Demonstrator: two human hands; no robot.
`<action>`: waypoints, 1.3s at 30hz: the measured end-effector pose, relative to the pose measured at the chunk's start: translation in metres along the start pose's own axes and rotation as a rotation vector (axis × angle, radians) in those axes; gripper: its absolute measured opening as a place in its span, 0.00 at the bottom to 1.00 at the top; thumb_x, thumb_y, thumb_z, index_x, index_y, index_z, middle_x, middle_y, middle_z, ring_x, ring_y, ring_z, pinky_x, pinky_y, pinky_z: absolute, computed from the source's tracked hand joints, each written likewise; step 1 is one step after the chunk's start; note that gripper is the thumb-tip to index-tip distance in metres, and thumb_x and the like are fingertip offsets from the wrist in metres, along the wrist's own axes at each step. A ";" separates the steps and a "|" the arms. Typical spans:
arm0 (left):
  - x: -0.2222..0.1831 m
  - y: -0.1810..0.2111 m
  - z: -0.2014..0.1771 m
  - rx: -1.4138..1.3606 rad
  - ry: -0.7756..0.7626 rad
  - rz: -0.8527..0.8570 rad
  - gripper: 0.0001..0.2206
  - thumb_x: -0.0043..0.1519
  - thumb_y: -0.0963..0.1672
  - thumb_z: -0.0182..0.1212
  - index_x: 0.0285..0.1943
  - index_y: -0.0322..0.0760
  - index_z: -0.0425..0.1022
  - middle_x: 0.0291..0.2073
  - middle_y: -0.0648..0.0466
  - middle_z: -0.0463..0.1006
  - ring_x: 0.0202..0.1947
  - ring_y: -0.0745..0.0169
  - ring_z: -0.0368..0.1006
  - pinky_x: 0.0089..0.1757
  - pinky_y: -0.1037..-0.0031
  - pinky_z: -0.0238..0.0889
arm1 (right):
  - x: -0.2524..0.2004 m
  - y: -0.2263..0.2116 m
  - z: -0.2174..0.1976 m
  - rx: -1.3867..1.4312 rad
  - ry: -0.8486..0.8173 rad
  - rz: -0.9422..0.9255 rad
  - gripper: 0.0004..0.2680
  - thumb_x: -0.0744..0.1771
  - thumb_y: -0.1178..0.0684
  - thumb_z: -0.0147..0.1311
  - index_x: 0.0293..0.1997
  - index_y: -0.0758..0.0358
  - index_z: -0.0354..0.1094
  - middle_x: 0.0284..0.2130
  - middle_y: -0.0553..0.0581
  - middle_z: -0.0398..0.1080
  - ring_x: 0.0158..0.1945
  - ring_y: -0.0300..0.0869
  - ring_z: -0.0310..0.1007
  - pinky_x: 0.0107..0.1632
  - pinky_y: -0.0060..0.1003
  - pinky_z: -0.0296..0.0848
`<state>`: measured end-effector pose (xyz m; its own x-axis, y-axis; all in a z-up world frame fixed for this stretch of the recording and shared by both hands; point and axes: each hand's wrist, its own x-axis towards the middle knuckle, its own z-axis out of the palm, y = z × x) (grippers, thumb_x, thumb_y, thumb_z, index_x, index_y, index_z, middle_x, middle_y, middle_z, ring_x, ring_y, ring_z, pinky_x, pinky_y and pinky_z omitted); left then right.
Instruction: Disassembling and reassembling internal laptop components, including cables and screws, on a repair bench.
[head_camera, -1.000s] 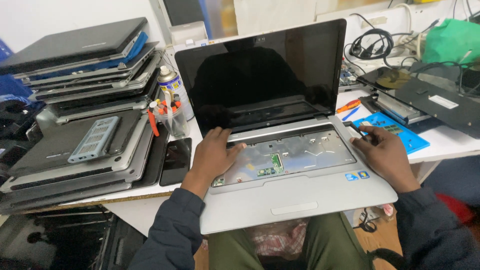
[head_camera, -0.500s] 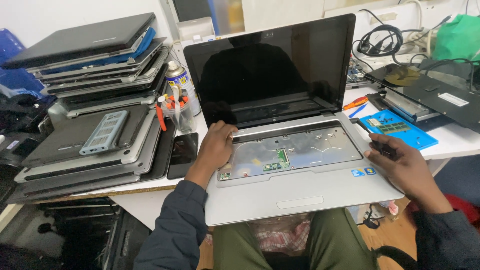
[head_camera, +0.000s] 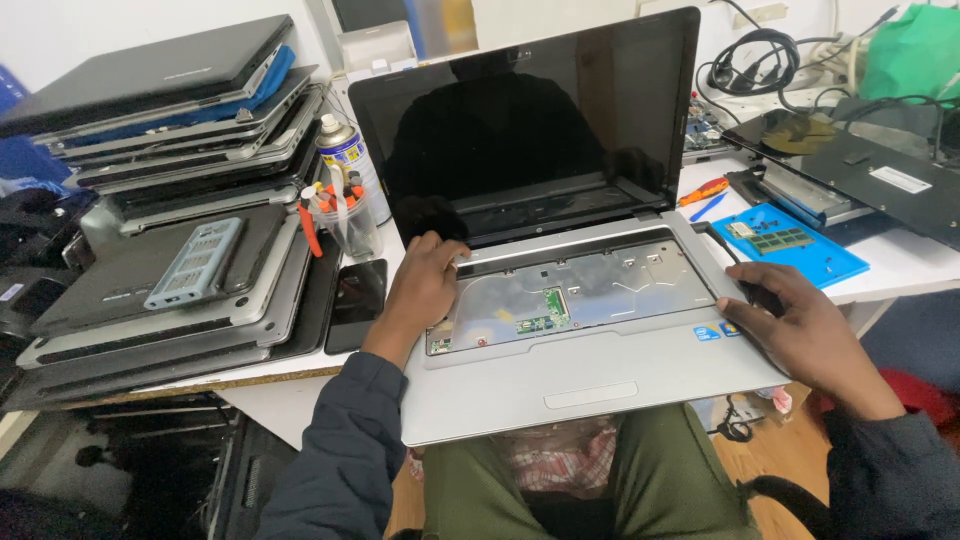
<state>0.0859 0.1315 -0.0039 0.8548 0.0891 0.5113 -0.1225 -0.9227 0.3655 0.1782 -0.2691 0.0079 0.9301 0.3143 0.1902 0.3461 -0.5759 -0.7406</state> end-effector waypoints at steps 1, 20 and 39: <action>0.000 -0.004 0.003 0.000 -0.003 0.002 0.13 0.60 0.37 0.44 0.48 0.40 0.73 0.31 0.53 0.62 0.38 0.56 0.59 0.35 0.66 0.57 | -0.002 -0.003 -0.001 0.001 0.002 0.003 0.15 0.62 0.48 0.54 0.52 0.55 0.68 0.55 0.49 0.65 0.53 0.42 0.64 0.53 0.35 0.57; -0.002 -0.003 0.010 0.196 0.071 0.182 0.12 0.57 0.37 0.48 0.47 0.34 0.74 0.31 0.47 0.61 0.34 0.48 0.59 0.32 0.59 0.56 | -0.003 0.007 0.005 0.118 0.071 -0.027 0.14 0.62 0.50 0.55 0.51 0.57 0.69 0.52 0.52 0.66 0.52 0.41 0.65 0.55 0.33 0.58; -0.003 0.004 0.003 0.090 0.295 -0.573 0.26 0.59 0.49 0.55 0.60 0.27 0.59 0.44 0.42 0.70 0.47 0.38 0.65 0.47 0.52 0.55 | -0.045 0.028 0.017 1.345 -0.185 0.418 0.17 0.62 0.56 0.45 0.55 0.78 0.60 0.50 0.71 0.70 0.44 0.60 0.71 0.33 0.54 0.75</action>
<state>0.0841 0.1260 -0.0064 0.5961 0.6637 0.4519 0.3650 -0.7253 0.5838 0.1442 -0.2866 -0.0327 0.8674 0.4556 -0.2003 -0.4230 0.4627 -0.7791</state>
